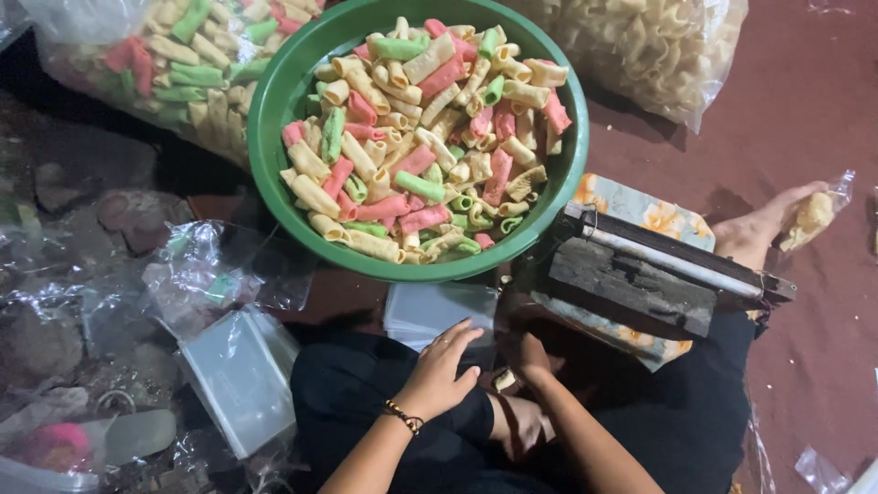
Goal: Manually filling small plastic bags with snacks and sealing them using a heat sealer.
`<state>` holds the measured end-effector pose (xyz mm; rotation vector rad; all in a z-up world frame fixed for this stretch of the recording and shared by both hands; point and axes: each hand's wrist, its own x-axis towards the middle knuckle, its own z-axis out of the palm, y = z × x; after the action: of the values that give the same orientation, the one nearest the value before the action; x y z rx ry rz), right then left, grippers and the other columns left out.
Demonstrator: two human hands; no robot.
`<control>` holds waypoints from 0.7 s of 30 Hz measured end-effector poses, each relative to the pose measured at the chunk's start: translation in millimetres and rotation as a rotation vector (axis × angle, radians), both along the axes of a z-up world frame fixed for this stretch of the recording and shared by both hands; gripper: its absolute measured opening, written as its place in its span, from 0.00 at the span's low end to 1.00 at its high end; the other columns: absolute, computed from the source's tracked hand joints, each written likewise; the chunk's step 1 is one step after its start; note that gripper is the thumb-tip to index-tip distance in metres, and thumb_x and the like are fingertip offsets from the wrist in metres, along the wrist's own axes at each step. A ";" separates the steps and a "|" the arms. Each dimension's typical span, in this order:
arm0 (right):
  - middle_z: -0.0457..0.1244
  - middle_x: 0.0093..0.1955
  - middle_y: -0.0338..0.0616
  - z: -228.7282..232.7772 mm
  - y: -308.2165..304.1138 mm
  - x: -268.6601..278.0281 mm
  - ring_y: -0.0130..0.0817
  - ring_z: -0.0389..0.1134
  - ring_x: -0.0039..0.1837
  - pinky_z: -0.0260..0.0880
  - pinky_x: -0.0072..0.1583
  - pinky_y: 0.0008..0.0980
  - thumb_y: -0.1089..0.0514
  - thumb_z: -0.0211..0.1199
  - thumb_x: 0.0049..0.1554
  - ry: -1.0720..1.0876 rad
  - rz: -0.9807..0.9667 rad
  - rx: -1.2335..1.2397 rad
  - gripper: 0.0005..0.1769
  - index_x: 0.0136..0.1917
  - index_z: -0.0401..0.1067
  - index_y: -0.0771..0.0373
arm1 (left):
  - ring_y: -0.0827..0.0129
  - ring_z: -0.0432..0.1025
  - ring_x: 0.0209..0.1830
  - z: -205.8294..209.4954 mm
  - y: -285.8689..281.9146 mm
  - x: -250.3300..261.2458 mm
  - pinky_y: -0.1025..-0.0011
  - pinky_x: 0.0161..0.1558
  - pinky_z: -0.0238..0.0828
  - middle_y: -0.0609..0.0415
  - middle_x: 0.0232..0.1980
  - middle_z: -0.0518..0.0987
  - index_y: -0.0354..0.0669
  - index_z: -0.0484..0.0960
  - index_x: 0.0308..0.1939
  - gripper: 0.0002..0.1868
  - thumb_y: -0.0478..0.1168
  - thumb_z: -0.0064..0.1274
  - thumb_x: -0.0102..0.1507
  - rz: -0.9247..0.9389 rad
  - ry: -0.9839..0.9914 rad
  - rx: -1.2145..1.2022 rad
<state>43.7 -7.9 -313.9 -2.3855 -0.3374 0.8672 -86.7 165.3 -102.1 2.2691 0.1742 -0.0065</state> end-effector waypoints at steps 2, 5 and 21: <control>0.72 0.43 0.54 3.8 2.9 4.8 0.47 0.72 0.42 0.71 0.49 0.41 0.46 0.59 0.57 0.067 -0.063 -0.018 0.21 0.51 0.79 0.65 | 0.49 0.66 0.70 -7.3 3.5 -1.2 0.57 0.65 0.64 0.43 0.73 0.68 0.44 0.70 0.65 0.30 0.37 0.56 0.57 0.046 -0.014 -0.005; 0.73 0.52 0.45 32.6 2.9 4.7 0.47 0.73 0.52 0.71 0.53 0.40 0.44 0.66 0.52 -0.024 -0.041 -0.024 0.23 0.58 0.78 0.55 | 0.52 0.70 0.67 -24.2 1.2 -1.2 0.64 0.63 0.68 0.44 0.66 0.74 0.40 0.71 0.64 0.30 0.35 0.56 0.57 0.112 -0.105 -0.056; 0.69 0.46 0.42 110.0 7.2 -45.7 0.45 0.71 0.50 0.70 0.51 0.47 0.48 0.62 0.48 -0.478 0.424 -0.053 0.11 0.43 0.79 0.48 | 0.48 0.77 0.52 -51.3 -11.2 30.6 0.59 0.53 0.76 0.34 0.65 0.73 0.40 0.63 0.72 0.45 0.56 0.63 0.57 0.381 0.250 -0.315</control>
<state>-1.9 -0.7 -203.9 -2.5970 -1.0466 0.4626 -56.1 154.1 -153.4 1.8853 0.6860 -0.1096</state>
